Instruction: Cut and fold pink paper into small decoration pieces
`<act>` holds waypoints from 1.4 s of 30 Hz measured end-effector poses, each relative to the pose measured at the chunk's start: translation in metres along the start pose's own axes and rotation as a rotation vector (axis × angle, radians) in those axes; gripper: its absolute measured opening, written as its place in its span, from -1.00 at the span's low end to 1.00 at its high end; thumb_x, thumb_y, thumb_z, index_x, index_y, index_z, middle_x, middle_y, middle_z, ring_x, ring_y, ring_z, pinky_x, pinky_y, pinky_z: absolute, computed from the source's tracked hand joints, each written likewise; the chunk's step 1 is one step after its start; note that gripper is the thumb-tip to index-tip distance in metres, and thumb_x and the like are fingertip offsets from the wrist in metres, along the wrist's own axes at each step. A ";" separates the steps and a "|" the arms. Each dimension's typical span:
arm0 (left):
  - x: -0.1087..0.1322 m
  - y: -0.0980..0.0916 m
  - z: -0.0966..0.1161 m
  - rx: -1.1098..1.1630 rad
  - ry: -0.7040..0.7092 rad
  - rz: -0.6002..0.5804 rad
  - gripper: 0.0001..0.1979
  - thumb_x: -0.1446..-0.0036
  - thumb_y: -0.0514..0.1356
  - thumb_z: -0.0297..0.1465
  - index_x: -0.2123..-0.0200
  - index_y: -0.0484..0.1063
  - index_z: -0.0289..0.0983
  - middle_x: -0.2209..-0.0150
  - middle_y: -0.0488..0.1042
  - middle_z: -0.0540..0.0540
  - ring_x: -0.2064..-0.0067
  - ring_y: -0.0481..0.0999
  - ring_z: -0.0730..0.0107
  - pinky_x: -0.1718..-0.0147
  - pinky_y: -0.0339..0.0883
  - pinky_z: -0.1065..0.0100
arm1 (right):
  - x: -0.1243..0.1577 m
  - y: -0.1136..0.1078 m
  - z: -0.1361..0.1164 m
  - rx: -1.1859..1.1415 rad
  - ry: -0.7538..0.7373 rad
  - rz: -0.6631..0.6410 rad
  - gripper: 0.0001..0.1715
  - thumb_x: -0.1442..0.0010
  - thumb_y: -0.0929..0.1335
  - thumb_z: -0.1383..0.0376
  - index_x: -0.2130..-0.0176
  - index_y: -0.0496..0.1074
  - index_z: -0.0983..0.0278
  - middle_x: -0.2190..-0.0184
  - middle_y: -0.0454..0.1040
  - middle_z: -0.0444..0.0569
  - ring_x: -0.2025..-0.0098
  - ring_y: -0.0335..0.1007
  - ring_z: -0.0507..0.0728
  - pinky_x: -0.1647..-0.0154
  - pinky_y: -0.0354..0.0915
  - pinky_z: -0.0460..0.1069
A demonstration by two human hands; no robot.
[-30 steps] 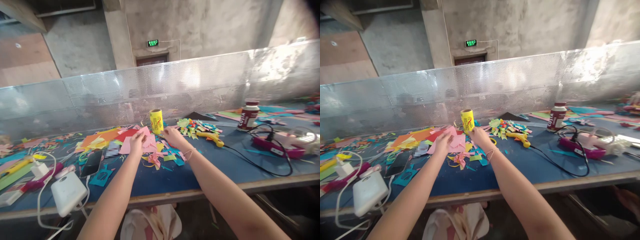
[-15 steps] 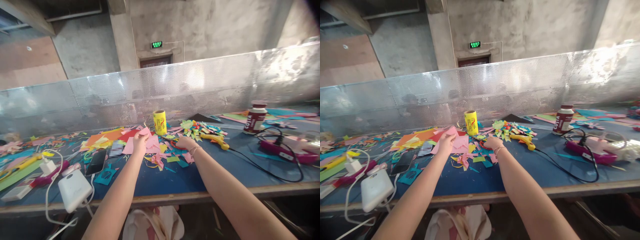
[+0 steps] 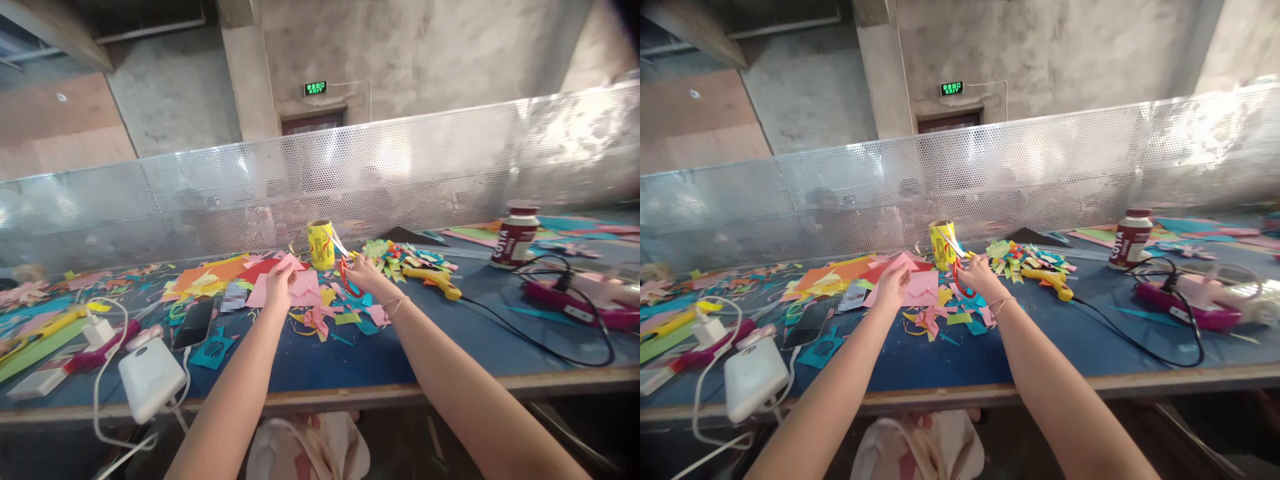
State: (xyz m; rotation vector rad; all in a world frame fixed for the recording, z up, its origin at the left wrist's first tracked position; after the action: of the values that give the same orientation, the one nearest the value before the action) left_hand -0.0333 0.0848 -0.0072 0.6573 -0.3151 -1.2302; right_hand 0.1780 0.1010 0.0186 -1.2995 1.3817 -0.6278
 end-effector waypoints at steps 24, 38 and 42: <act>0.005 0.009 0.012 0.023 0.165 -0.047 -0.73 0.34 0.38 -0.38 0.57 0.34 -0.31 0.62 0.35 0.09 0.53 0.38 0.57 0.41 0.26 0.43 | 0.018 0.050 -0.064 -0.997 -0.123 -0.264 -0.53 0.05 0.32 -0.09 0.47 0.27 0.27 0.77 0.13 -0.27 0.73 0.03 -0.08 0.71 0.03 -0.14; 0.007 0.009 0.015 0.028 0.165 -0.007 -0.76 0.36 0.36 -0.38 0.60 0.36 -0.31 0.64 0.36 0.07 0.54 0.37 0.56 0.40 0.28 0.41 | 0.028 0.023 -0.075 -0.785 -0.160 -0.148 -0.54 0.01 0.30 -0.02 0.64 0.20 0.26 0.77 0.17 -0.18 0.73 0.02 -0.07 0.73 -0.02 -0.13; 0.006 0.008 0.014 0.042 0.145 0.015 -0.74 0.36 0.36 -0.41 0.63 0.30 -0.31 0.66 0.34 0.08 0.54 0.38 0.55 0.39 0.29 0.41 | 0.028 0.023 -0.077 -0.782 -0.147 -0.177 -0.52 0.01 0.29 -0.04 0.66 0.18 0.25 0.80 0.13 -0.18 0.77 0.02 -0.05 0.78 -0.05 -0.13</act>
State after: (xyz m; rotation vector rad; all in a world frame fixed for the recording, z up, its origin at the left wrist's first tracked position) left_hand -0.0331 0.0761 0.0076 0.7754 -0.2249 -1.1577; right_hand 0.1044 0.0592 0.0091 -2.0536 1.4508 -0.0766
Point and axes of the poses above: each hand's wrist, its own x-axis away from the middle knuckle, its own y-axis out of the palm, z = x × y, the point moved 7 cm from there along -x, towards the middle knuckle
